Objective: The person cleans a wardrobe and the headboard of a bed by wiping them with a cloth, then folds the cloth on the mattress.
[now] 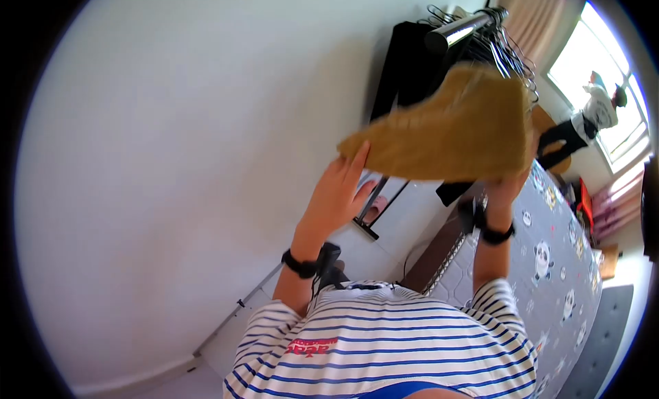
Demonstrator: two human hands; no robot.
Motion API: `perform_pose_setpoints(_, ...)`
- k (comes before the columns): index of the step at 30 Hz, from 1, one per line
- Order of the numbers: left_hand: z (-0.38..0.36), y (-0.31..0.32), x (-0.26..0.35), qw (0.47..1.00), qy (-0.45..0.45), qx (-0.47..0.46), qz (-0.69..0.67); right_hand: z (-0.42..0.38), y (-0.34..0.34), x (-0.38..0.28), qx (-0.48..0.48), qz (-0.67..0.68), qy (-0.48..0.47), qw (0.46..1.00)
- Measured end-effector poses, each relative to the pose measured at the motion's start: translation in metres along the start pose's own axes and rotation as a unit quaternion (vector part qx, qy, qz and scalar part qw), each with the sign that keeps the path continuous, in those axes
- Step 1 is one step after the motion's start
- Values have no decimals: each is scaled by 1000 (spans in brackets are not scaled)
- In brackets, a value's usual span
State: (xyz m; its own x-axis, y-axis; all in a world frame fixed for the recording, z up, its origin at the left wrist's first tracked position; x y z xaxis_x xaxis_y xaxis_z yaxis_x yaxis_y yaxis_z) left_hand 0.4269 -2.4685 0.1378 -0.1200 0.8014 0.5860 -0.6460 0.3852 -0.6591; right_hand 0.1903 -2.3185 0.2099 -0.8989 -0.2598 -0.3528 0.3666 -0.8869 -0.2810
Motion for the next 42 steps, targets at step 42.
perform_pose_setpoints(42, 208, 8, 71, 651, 521, 374, -406, 108, 90, -9, 119, 10, -148, 982)
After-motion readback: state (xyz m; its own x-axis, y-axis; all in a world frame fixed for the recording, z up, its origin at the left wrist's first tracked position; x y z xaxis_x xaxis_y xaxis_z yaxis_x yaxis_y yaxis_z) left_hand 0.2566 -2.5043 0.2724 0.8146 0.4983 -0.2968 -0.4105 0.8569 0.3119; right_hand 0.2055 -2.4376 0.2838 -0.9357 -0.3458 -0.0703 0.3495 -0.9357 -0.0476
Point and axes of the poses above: each hand's wrist, its own z-axis towards the middle knuckle, its own y-axis out of the palm, x = y × z, the point moved 1 cm from there along z, towards the middle knuckle, and after that the axes turned 4 degrees about -z, right-handed, at the moved point
